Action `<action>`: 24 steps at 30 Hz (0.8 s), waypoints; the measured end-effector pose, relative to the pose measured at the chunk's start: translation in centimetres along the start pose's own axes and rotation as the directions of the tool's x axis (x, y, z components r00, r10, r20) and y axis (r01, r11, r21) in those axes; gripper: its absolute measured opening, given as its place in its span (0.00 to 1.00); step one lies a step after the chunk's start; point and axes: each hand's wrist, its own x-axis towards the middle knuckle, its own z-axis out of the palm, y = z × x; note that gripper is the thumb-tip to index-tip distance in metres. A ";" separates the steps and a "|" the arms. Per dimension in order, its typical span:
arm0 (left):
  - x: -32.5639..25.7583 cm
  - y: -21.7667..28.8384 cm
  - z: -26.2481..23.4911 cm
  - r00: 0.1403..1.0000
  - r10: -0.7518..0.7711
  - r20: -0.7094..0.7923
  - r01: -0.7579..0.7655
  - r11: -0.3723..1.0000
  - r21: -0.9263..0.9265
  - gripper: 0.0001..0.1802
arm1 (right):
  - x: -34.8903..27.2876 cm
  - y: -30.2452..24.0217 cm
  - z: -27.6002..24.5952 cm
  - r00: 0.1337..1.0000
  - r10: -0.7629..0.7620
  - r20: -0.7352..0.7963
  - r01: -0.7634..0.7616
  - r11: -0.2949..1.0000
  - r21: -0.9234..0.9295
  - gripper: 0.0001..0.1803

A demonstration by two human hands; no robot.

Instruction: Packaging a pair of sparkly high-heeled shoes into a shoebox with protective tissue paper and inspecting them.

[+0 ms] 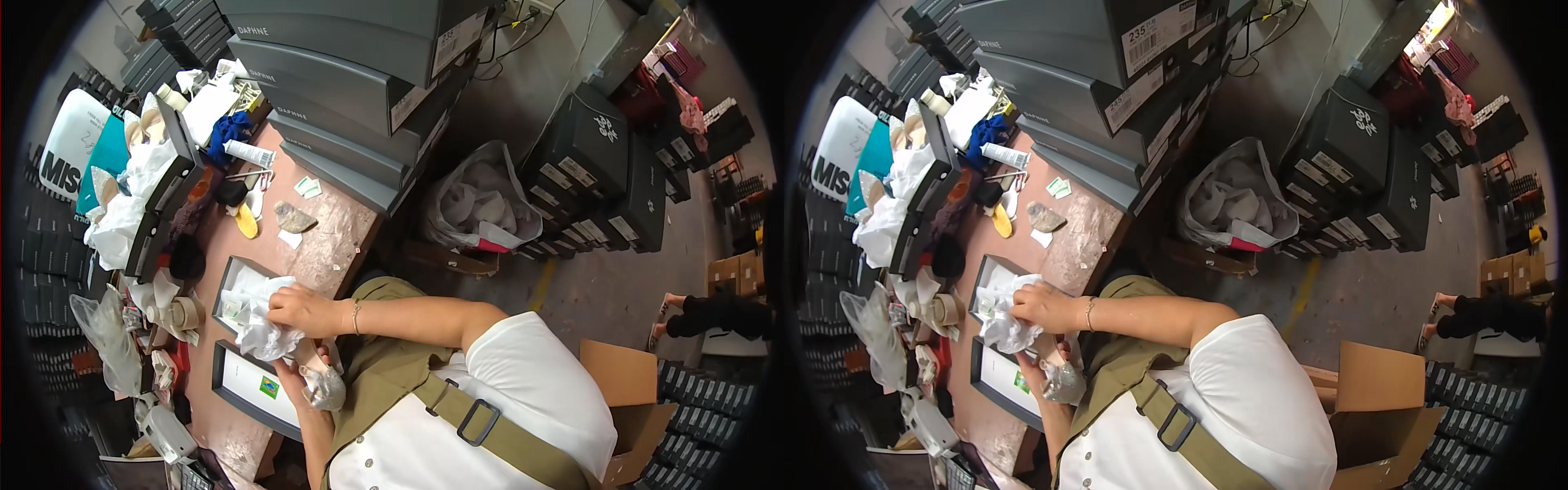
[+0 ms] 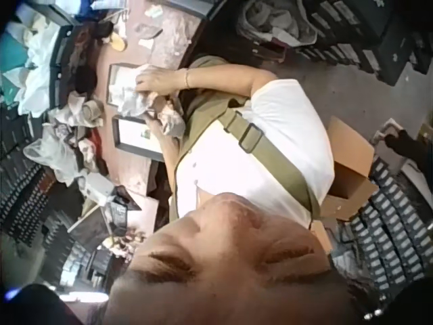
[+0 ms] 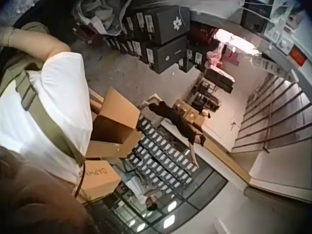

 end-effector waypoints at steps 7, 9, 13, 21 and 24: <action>-0.7 1.0 -1.3 0.925 -0.337 0.176 0.327 0.941 0.086 0.39 | -0.3 0.0 -1.0 0.803 0.419 -0.424 -0.139 0.823 0.550 0.11; -0.4 0.4 -1.6 0.954 -0.283 0.098 0.209 0.863 0.461 0.35 | -1.0 1.1 -3.3 0.698 0.425 -0.576 -0.165 0.878 0.448 0.12; 0.2 1.2 -5.2 0.948 -0.277 0.155 0.194 0.892 0.408 0.31 | -8.9 2.5 -12.1 0.492 0.586 -0.644 -0.243 0.802 0.545 0.12; 5.3 2.5 -6.5 0.996 0.015 0.085 0.009 0.961 -0.277 0.21 | -31.7 13.9 -24.6 0.256 0.401 -0.880 -0.880 0.473 -0.040 0.15; 5.7 3.0 -4.4 0.998 0.035 -0.050 -0.048 0.954 -0.296 0.20 | -34.7 22.3 -18.2 0.580 0.546 -0.604 -0.815 0.376 -0.442 0.15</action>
